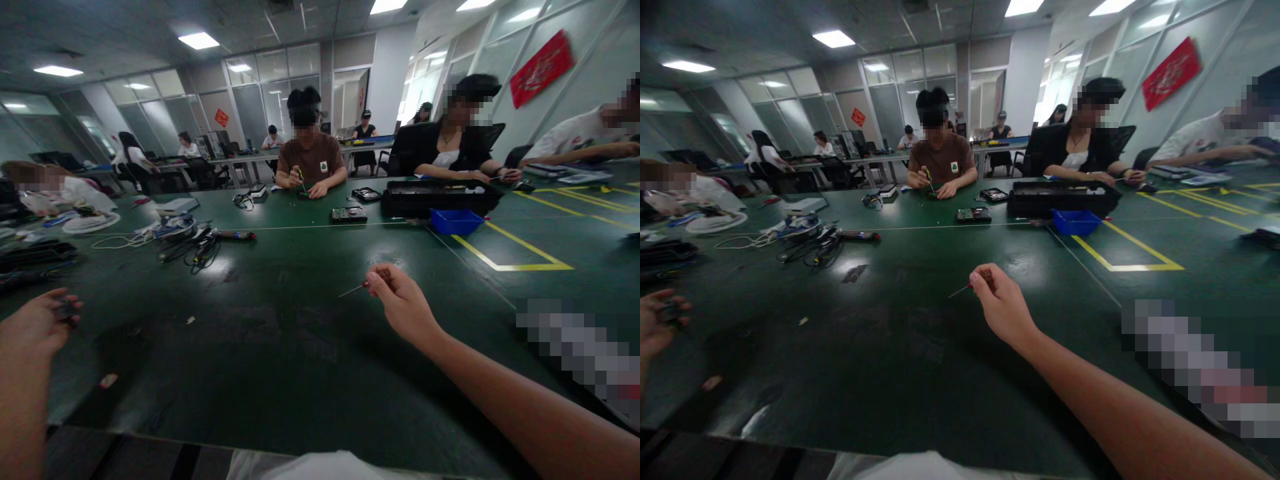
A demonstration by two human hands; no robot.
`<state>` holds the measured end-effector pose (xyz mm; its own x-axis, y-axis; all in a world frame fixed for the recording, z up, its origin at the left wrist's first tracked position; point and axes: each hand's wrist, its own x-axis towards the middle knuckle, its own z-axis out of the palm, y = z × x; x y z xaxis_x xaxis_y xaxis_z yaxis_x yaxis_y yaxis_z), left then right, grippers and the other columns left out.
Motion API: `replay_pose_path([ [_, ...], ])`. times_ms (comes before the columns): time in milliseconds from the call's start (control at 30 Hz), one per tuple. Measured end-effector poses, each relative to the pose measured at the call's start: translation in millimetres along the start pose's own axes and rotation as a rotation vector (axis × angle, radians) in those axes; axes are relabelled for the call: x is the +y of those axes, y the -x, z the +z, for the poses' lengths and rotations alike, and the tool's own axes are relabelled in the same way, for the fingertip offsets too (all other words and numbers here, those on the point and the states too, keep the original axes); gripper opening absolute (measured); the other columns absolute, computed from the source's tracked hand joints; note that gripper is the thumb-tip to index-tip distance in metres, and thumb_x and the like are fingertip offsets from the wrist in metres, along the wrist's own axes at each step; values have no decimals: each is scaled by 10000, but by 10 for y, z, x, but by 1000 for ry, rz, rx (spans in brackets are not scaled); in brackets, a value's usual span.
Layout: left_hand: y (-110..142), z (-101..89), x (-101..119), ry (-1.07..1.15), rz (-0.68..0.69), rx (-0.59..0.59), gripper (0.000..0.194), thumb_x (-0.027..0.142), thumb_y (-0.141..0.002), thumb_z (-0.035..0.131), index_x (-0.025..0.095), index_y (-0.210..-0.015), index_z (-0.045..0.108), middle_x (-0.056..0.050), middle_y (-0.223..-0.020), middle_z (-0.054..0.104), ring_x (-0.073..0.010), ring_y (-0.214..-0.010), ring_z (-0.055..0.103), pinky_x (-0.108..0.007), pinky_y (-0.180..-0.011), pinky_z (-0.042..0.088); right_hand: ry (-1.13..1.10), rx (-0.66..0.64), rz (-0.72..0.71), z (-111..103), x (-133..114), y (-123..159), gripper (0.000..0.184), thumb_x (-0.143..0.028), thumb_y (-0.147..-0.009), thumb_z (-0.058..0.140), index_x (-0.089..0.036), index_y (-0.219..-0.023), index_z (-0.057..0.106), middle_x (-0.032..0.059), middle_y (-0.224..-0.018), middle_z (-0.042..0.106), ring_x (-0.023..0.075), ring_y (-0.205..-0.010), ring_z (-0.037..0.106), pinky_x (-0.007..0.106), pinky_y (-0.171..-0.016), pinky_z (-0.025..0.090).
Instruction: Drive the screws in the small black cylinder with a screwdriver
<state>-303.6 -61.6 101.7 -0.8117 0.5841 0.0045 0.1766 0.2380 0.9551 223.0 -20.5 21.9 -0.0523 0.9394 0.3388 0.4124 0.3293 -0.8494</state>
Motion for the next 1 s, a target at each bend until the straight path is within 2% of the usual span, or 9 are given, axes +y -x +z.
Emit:
replay_pose_path([
  [133, 75, 405, 0, 287, -24, -156, 234, 15, -629, 501, 178, -792, 544, 3, -666, 504, -131, -626, 490, -245, -584, 417, -16, -11, -17, 3, 9, 6, 256, -459, -972, 483, -230, -943, 594, 13, -784, 609, 190, -760, 601, 342, -693, 458],
  [333, 618, 1188, 357, 563, -40, -554, 251, 37, -652, 516, 137, -870, 590, -17, -709, 528, -143, -659, 503, -277, -620, 453, -11, -1, -21, -27, -37, 16, 246, -449, -974, 489, -228, -961, 596, 20, -815, 619, 184, -752, 594, 344, -688, 459],
  [433, 958, 1536, 435, 596, -29, -758, 230, 101, -710, 559, 126, -936, 595, -33, -789, 558, -154, -719, 545, -286, -650, 475, -11, 13, -37, -36, -62, 38, 231, -443, -960, 519, -228, -1008, 591, 26, -859, 630, 186, -775, 603, 343, -694, 469],
  [533, 1375, 1860, 404, 519, 38, -967, 476, -7, -586, 624, 162, -1027, 565, -5, -887, 577, -145, -817, 598, -257, -715, 471, -41, 32, -58, -42, -74, 59, 229, -422, -964, 520, -237, -1084, 581, 44, -958, 657, 199, -864, 630, 353, -743, 487],
  [633, 1805, 2154, 273, 404, 162, -1106, 529, -30, -599, 622, 174, -1082, 551, 0, -952, 587, -137, -889, 619, -260, -810, 464, -21, 50, -82, -62, -104, 75, 221, -412, -977, 505, -237, -1073, 600, 44, -942, 669, 195, -847, 637, 350, -737, 491],
  [700, 2028, 2315, 150, 282, 295, -1167, 471, 7, -687, 637, 170, -1121, 553, -32, -1033, 618, -155, -948, 625, -298, -883, 466, 17, 65, -110, -84, -138, 86, 221, -418, -976, 511, -227, -1002, 620, 34, -867, 666, 182, -774, 632, 336, -696, 485],
  [800, 2200, 2461, -30, 127, 505, -1150, 393, 53, -768, 651, 182, -1133, 587, -60, -1096, 657, -190, -1015, 625, -358, -949, 463, 50, 103, -149, -105, -177, 104, 223, -419, -965, 538, -219, -922, 625, 17, -773, 656, 171, -699, 630, 324, -657, 481],
  [900, 2210, 2485, -149, -17, 712, -1103, 360, 70, -784, 687, 228, -1107, 665, -38, -1163, 666, -207, -1099, 606, -376, -1013, 437, 16, 122, -183, -98, -176, 119, 201, -406, -963, 548, -224, -969, 632, 24, -821, 681, 182, -737, 668, 332, -678, 507],
  [1000, 2165, 2449, -206, -66, 801, -1079, 406, 49, -789, 692, 248, -1142, 677, -22, -1191, 670, -199, -1142, 596, -365, -1051, 418, -26, 113, -197, -77, -156, 128, 201, -390, -963, 552, -234, -1059, 635, 36, -900, 708, 200, -810, 705, 357, -735, 534],
])
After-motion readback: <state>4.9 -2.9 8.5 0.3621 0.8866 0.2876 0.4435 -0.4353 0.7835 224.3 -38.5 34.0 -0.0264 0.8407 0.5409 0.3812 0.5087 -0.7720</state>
